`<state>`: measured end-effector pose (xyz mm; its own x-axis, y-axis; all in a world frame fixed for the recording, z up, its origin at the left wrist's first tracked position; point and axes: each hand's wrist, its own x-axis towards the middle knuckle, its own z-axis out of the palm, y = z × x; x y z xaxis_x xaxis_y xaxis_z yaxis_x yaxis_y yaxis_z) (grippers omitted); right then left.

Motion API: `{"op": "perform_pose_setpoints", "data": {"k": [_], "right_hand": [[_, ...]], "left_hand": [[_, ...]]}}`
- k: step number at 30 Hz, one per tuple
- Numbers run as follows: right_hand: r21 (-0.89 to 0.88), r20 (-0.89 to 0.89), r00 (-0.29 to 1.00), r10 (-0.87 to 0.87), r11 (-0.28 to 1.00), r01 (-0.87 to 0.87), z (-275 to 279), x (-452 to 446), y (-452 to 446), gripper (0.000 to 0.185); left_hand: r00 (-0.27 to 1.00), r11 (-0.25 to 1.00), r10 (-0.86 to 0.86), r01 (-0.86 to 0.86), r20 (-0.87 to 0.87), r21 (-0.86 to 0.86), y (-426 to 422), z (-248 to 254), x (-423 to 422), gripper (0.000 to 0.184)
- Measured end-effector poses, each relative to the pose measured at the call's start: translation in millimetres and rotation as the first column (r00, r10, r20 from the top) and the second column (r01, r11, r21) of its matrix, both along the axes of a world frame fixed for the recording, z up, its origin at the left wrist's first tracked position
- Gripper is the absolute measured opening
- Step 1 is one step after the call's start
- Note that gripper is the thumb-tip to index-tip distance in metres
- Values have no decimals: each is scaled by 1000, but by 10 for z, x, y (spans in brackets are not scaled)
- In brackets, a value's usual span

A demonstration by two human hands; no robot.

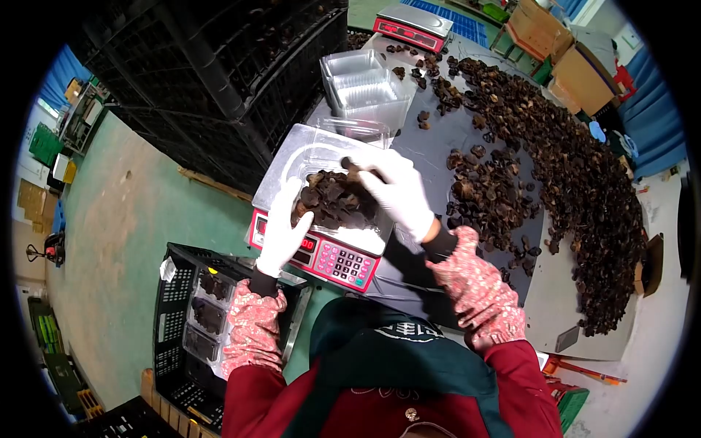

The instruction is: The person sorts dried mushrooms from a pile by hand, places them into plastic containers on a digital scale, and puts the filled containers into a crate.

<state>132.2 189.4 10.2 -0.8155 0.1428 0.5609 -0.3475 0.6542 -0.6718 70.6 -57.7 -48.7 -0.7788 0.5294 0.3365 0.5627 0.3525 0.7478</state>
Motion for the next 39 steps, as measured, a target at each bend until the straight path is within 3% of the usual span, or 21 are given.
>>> {"op": "perform_pose_setpoints", "data": {"k": [4, 6, 8, 9, 10, 12, 13, 16, 18, 20, 22, 25, 26, 28, 30, 31, 33, 34, 35, 36, 39], "right_hand": [[464, 76, 995, -61, 886, 19, -131, -271, -355, 21], [404, 156, 988, 4, 912, -68, -208, -272, -412, 42], [367, 79, 995, 63, 926, -88, -287, -230, -372, 55], [120, 257, 958, 127, 979, -162, -207, -163, -331, 60], [151, 192, 978, 76, 983, -106, -184, -118, -213, 57], [-288, 376, 924, 62, 956, 53, 377, 233, -130, 48], [-387, 312, 950, 11, 915, 116, 358, 346, -26, 40], [-315, 334, 928, -163, 909, 273, 8, 819, 661, 31], [-532, 447, 875, -186, 731, 427, -160, 1303, 929, 27], [-542, 486, 812, -324, 617, 570, -536, 1823, 1156, 23], [-462, 502, 740, -447, 585, 666, -839, 2348, 1264, 21], [-350, 621, 587, -520, 486, 801, -1084, 2834, 1130, 21], [-276, 636, 540, -552, 490, 827, -1128, 2869, 1040, 20], [116, 289, 637, -715, 687, 718, -1253, 2856, 941, 26], [199, 453, 530, -717, 661, 724, -1113, 2680, 808, 48], [350, 396, 541, -742, 667, 658, -1077, 2595, 813, 51], [485, 319, 621, -716, 686, 542, -1123, 2419, 838, 55], [524, 341, 649, -680, 711, 469, -1133, 2340, 824, 52], [574, 358, 673, -648, 721, 389, -1177, 2285, 830, 47], [626, 370, 689, -624, 715, 311, -1219, 2261, 856, 41], [614, 274, 806, -525, 740, 273, -1408, 2260, 1071, 20]], "left_hand": [[983, 994, 25, -44, -180, -102, 33, 134, 16, 54], [969, 990, 26, -59, -246, -126, 62, 146, -9, 50], [979, 995, 62, -76, -192, -65, 47, 114, -40, 48], [986, 995, 92, -94, -138, -12, 51, 132, -46, 45], [982, 991, 126, -130, -139, -21, 32, 171, -27, 38], [950, 985, 164, -146, -266, 89, -7, 273, -40, 30], [941, 976, 207, -181, -268, 119, -58, 277, -40, 24], [923, 884, 384, -373, 16, 281, -220, 365, 26, 12], [854, 823, 513, -519, 91, 232, -269, 517, 151, 13], [853, 781, 498, -519, 155, 348, -309, 414, 279, 18], [885, 806, 459, -453, 82, 380, -157, 428, 557, 17], [995, 973, 87, -72, -58, 221, 222, 363, 992, 17], [999, 968, -39, 29, 35, 251, 440, 266, 1164, 18], [976, 971, -208, 198, 58, 134, 875, 119, 1463, 23], [939, 935, -341, 336, 34, 111, 1233, -306, 1649, 26], [941, 940, -338, 336, 18, 62, 1384, -424, 1754, 25], [896, 945, -321, 326, -307, -36, 1535, -555, 1777, 27], [947, 954, -274, 247, -164, -167, 1624, -712, 1797, 28], [950, 906, -253, 167, -182, -389, 1720, -745, 1792, 31], [947, 895, -178, 43, -266, -443, 1766, -769, 1792, 25], [972, 841, -101, -31, -213, -540, 1817, -913, 1741, 7]]}}
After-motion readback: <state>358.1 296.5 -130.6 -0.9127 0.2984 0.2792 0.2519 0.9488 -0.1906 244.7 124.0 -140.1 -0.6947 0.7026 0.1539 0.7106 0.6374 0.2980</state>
